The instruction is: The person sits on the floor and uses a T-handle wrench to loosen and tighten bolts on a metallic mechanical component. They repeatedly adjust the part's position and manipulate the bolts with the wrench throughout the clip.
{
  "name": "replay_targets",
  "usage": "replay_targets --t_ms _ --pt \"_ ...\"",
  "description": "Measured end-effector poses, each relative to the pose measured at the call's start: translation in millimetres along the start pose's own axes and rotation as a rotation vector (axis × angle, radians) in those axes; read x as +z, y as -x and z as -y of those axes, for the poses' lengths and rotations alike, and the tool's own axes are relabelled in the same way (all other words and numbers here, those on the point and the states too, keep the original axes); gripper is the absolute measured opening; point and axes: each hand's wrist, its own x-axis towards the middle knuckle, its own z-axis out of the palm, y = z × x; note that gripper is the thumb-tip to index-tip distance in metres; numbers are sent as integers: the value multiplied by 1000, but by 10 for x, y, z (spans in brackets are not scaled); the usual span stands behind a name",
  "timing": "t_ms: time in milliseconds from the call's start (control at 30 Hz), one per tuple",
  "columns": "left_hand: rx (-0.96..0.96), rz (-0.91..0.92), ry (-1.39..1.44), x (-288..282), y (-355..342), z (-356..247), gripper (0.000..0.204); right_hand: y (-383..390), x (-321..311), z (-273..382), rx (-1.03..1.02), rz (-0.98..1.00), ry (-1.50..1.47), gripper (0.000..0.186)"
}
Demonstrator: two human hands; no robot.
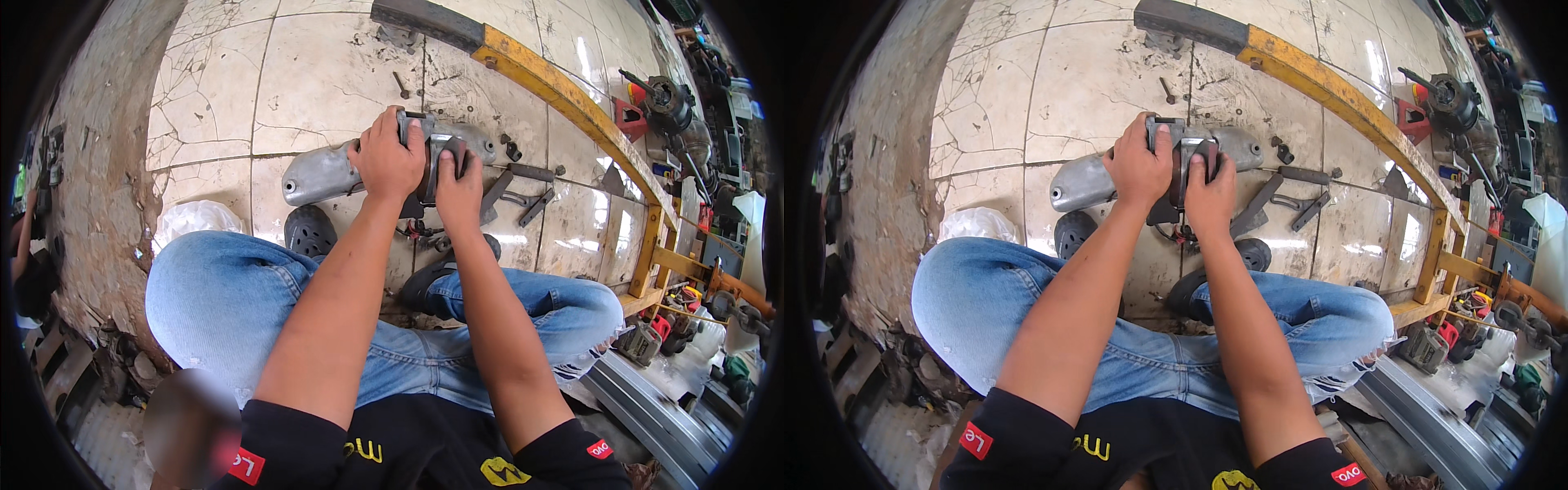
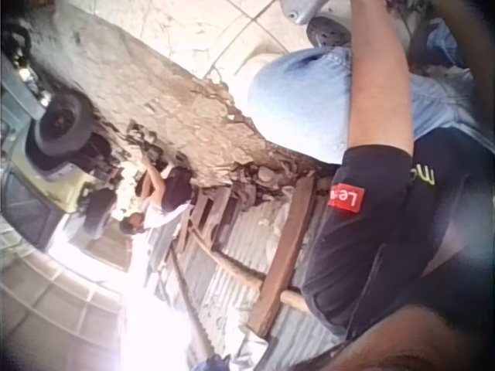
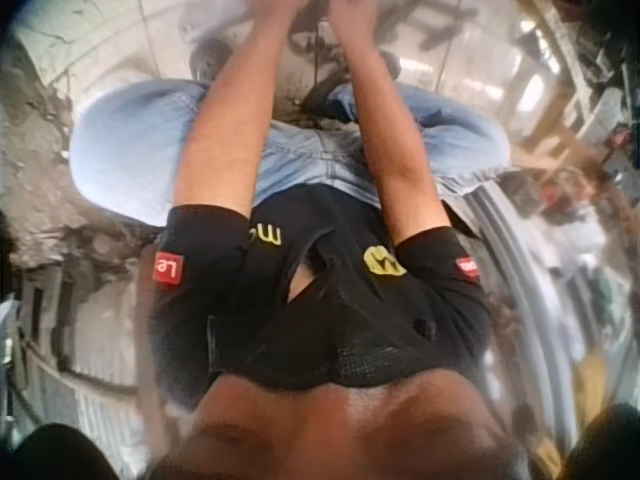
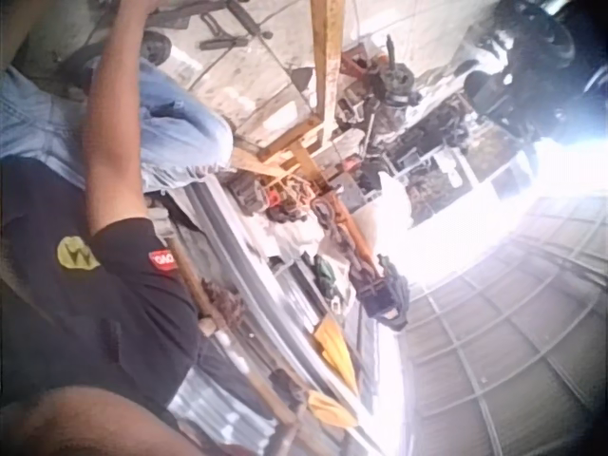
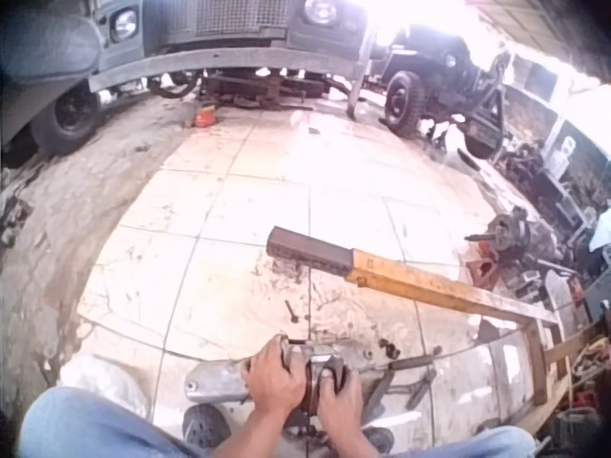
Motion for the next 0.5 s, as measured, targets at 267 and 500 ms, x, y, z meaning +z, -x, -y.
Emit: replay_targets --t_ms 267,500 --pt "-24 6 -6 3 21 19 54 45 22 89 -61 -33 117 46" --pt "-81 85 -28 -31 -14 -14 54 -6 -54 225 92 37 -33 46"
